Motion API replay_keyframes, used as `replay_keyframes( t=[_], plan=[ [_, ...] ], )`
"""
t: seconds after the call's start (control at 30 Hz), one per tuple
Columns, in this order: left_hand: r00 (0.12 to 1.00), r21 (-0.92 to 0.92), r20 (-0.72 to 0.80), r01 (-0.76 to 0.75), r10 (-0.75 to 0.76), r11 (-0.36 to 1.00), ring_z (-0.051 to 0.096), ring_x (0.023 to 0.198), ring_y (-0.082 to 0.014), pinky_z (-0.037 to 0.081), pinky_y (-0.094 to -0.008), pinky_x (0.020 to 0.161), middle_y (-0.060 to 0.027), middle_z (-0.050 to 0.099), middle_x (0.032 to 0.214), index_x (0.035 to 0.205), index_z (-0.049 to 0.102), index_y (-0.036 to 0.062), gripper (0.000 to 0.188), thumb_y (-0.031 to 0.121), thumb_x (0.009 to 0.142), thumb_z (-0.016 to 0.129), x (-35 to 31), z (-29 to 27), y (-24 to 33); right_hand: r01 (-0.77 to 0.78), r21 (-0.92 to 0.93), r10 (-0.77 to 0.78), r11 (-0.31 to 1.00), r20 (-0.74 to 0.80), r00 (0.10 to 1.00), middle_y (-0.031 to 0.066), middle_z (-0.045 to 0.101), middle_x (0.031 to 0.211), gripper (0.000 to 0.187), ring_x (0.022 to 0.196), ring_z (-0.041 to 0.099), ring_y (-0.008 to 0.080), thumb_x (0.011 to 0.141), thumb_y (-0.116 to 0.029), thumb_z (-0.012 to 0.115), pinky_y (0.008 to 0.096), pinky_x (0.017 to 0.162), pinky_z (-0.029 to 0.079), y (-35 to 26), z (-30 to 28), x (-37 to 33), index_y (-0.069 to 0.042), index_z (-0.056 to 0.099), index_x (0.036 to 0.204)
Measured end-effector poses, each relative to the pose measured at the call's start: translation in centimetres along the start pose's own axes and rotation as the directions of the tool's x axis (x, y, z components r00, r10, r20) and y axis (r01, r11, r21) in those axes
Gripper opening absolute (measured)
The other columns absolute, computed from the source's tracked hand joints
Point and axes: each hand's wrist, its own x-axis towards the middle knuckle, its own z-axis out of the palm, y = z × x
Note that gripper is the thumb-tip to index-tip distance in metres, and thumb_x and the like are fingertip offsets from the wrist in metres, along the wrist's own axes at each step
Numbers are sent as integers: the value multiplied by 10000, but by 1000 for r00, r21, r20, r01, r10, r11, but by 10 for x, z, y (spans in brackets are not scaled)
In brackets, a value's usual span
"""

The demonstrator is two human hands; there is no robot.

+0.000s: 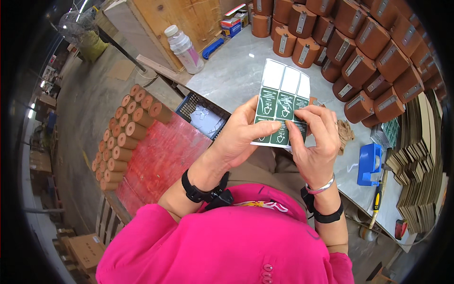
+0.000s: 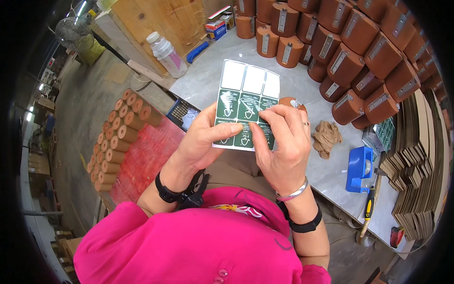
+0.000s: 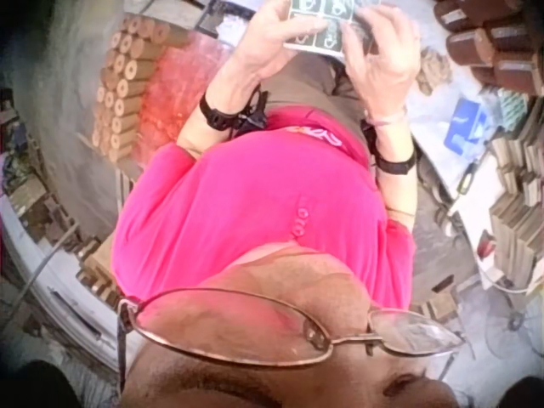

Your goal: Clean cylindrical parts with a cloth and liquid, wrap them in paper, and apply labels.

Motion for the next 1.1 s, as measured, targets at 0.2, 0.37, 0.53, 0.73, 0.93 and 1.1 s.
replay_keyframes(
  t=[0.2, 0.37, 0.53, 0.73, 0.93, 1.1],
  plan=[
    [976, -20, 13, 217, -217, 976, 651, 1030, -155, 555, -315, 883, -108, 646, 1167, 1245, 532, -14, 297, 67, 963, 578, 3, -7, 1, 5, -52, -3, 999, 37, 999, 130, 627, 985, 297, 893, 585, 310, 703, -9, 780, 396, 775, 460, -1, -10, -6, -4, 652, 971],
    [988, -10, -41, 147, -147, 989, 663, 1020, -169, 560, -327, 881, -112, 649, 1167, 1255, 531, -16, 284, 104, 998, 532, -1, 5, 5, -87, -9, 87, 996, 38, 995, 170, 601, 1140, 355, 983, 617, 329, 732, -22, 775, 390, 815, 513, -5, -10, -8, 5, 638, 1058],
    [982, -58, 6, 190, -190, 980, 667, 1023, -181, 557, -342, 893, -122, 655, 1160, 1271, 532, -14, 333, 217, 1036, 489, 2, 6, 7, -115, 58, 107, 992, 124, 987, 193, 555, 1250, 415, 1020, 634, 348, 755, -25, 768, 374, 806, 554, -3, -12, -12, 14, 619, 1141],
    [971, -141, -40, 227, -235, 964, 669, 1011, -175, 557, -336, 884, -109, 667, 1145, 1258, 566, -5, 338, 239, 1036, 492, 2, 8, 6, -108, 17, 106, 994, 81, 991, 172, 553, 1239, 425, 1013, 589, 314, 726, -19, 773, 396, 849, 504, -2, -11, -12, 4, 632, 1126],
    [988, 39, -60, 147, -145, 988, 658, 966, -133, 549, -296, 844, -67, 685, 1084, 1162, 633, 8, 232, 110, 953, 629, -2, 1, -3, 15, -112, -7, 994, 70, 998, 118, 624, 1040, 329, 930, 566, 290, 697, -35, 775, 394, 803, 415, -1, -11, -11, -26, 662, 1006],
    [996, 302, -86, -11, 39, 953, 622, 870, -67, 520, -238, 759, -18, 675, 976, 1036, 648, 8, 132, 26, 905, 649, -2, 5, -7, 36, -118, -23, 992, 115, 993, 52, 652, 907, 241, 870, 592, 248, 716, -55, 760, 366, 789, 390, -2, -13, -8, -51, 666, 938]
  ],
)
